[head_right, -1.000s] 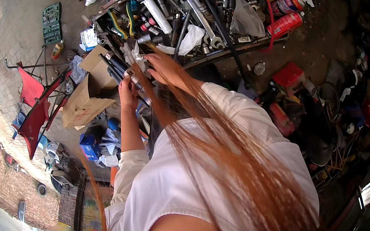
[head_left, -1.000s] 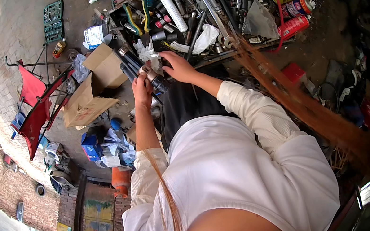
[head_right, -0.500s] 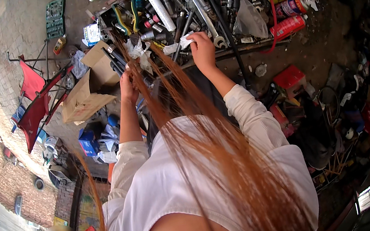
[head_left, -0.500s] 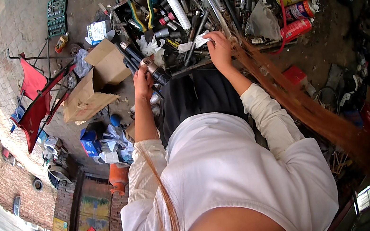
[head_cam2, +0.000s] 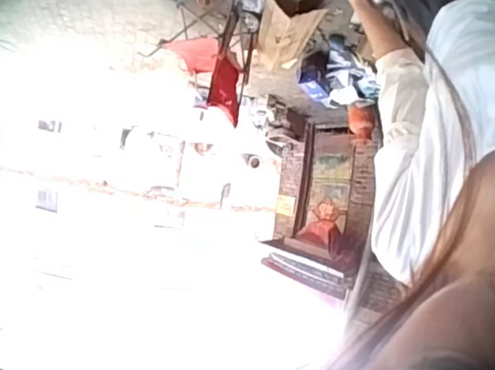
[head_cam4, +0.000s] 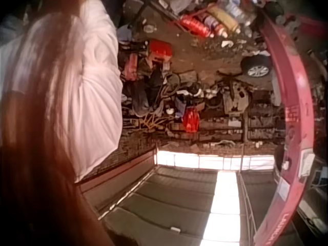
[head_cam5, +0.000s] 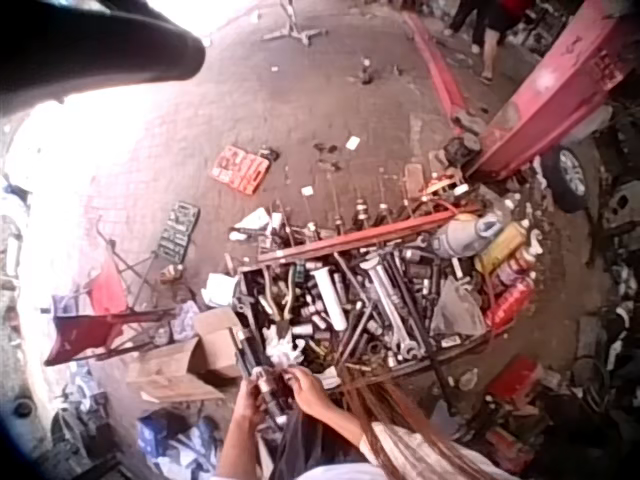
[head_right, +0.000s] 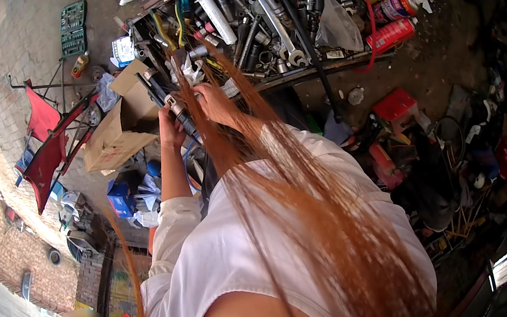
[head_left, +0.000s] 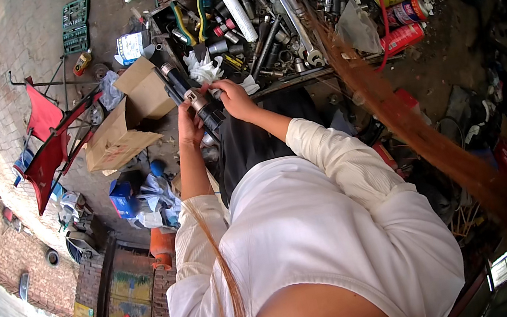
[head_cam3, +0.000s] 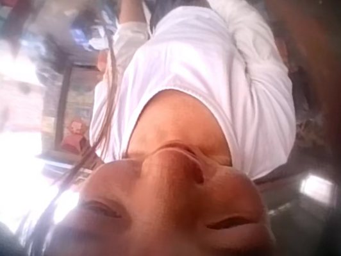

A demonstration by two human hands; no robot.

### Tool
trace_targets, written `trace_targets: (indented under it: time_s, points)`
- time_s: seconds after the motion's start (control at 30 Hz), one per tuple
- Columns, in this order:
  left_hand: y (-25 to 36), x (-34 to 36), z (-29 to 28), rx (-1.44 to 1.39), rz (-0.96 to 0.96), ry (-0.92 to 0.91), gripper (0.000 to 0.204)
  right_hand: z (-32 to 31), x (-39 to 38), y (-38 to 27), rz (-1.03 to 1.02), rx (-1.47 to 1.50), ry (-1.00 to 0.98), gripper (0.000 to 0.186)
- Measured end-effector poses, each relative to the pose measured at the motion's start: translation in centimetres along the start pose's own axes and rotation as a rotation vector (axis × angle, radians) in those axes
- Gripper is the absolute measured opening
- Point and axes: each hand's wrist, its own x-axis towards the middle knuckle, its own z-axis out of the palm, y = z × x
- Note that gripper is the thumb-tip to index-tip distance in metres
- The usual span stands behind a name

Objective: The person handles two spray cans, takes a small component out of a plastic bag, and uses a screwdriver and black tape to wrap a section of a long black hose.

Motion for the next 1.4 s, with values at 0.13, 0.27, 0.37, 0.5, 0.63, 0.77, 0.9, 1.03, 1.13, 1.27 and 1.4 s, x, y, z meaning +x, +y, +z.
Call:
trace_targets:
  time_s: [0.13, 0.27, 0.37, 0.5, 0.63, 0.77, 0.9, 1.03, 1.13, 1.27, 1.4]
  points:
    - [0.2, -0.1, 0.1, 0.158, -0.013, -0.145, 0.025, -1.1, 0.9, 1.9, -0.02, -0.056, -0.079, 0.032]
    - [-0.6, 0.5, 0.6, 0.258, 0.024, -0.059, 0.021, -3.4, 2.2, 1.8, 0.172, -0.257, 0.112, 0.018]
    - [-0.7, 0.3, 1.3, 0.386, 0.065, 0.008, 0.021, -4.6, 3.5, 2.1, 0.083, -0.691, 0.201, 0.024]
    - [-1.1, 1.2, 0.6, 0.345, 0.038, 0.006, 0.024, -5.2, 4.8, 0.9, 0.142, -0.904, 0.094, 0.03]
    - [-1.1, 0.9, 1.3, 0.299, 0.071, 0.026, 0.017, -5.6, 5.4, 3.0, 0.129, -0.915, 0.043, 0.031]
    - [-1.7, 1.3, 0.6, 0.316, 0.089, 0.062, 0.016, -6.6, 5.0, 3.2, 0.037, -0.787, 0.031, 0.031]
    - [-1.1, 0.8, 1.8, 0.34, 0.071, 0.049, 0.017, -8.9, 3.0, 0.3, -0.044, -0.549, 0.17, 0.03]
    - [-1.4, 1.3, 1.1, 0.342, 0.067, 0.054, 0.017, -11.8, 2.5, 2.1, 0.083, -0.154, 0.52, 0.027]
    - [-1.7, 1.8, 0.6, 0.332, 0.079, 0.055, 0.016, -15.8, 2.7, 0.1, 0.251, -0.183, 0.707, 0.041]
    - [-2.3, 2.3, -0.4, 0.387, 0.1, 0.026, 0.016, -18.5, 2.7, 1.1, 0.505, 0.39, 0.755, 0.039]
    - [-1.4, 1.9, 0.4, 0.573, 0.202, -0.063, 0.018, -15.5, 2.2, 0.9, 0.347, -0.358, 0.722, 0.044]
